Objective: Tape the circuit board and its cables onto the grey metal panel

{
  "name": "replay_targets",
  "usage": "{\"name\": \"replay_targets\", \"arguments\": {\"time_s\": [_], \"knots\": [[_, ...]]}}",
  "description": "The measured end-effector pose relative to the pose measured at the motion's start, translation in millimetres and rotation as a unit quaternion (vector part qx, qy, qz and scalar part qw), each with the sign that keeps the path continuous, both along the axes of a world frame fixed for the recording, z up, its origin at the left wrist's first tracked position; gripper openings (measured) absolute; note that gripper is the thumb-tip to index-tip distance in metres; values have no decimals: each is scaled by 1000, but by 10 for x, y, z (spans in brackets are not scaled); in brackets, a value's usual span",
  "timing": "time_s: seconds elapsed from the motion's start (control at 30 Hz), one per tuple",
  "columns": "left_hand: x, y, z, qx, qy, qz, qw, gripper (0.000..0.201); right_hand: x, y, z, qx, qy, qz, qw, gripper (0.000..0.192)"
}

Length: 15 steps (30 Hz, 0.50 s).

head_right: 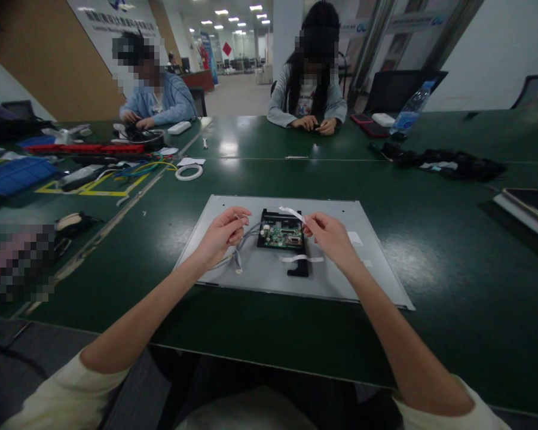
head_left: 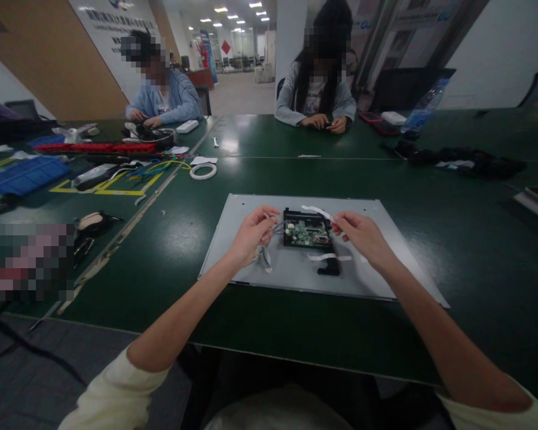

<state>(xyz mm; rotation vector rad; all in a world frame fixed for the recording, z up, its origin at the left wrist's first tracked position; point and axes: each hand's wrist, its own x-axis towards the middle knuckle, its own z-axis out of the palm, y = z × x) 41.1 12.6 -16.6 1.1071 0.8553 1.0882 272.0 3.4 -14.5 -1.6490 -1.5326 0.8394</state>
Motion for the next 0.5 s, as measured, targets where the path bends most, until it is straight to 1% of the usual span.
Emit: {"name": "replay_targets", "arguments": {"time_s": [0.1,0.13,0.17,0.2,0.23,0.33,0.37,0.4,0.43,0.5], "knots": [[-19,72,59,56,101,17,993,21,-4,13,-20,4,19,-1,1000,27],[-19,113,93,86,151,24,984,21,-4,22,-32,4,24,-2,1000,27],[-13,163,134,126,207,31,970,20,-4,32,-46,3,27,-4,1000,27],[2,220,179,172,265,31,948,18,-3,43,-62,2,30,-5,1000,27],[26,279,225,220,324,24,920,16,-2,54,-80,1,30,-8,1000,27],[159,446,343,352,462,2,814,17,8,85,-137,-4,26,-15,1000,29],[218,489,370,376,497,-1,782,18,12,93,-156,-5,23,-17,1000,29],[278,524,389,391,526,-2,756,18,15,101,-173,-7,20,-18,1000,30],[338,550,402,399,549,-7,735,19,19,109,-189,-8,15,-19,1000,30],[439,579,415,405,582,-25,705,20,23,122,-212,-11,4,-18,1000,30]]}}
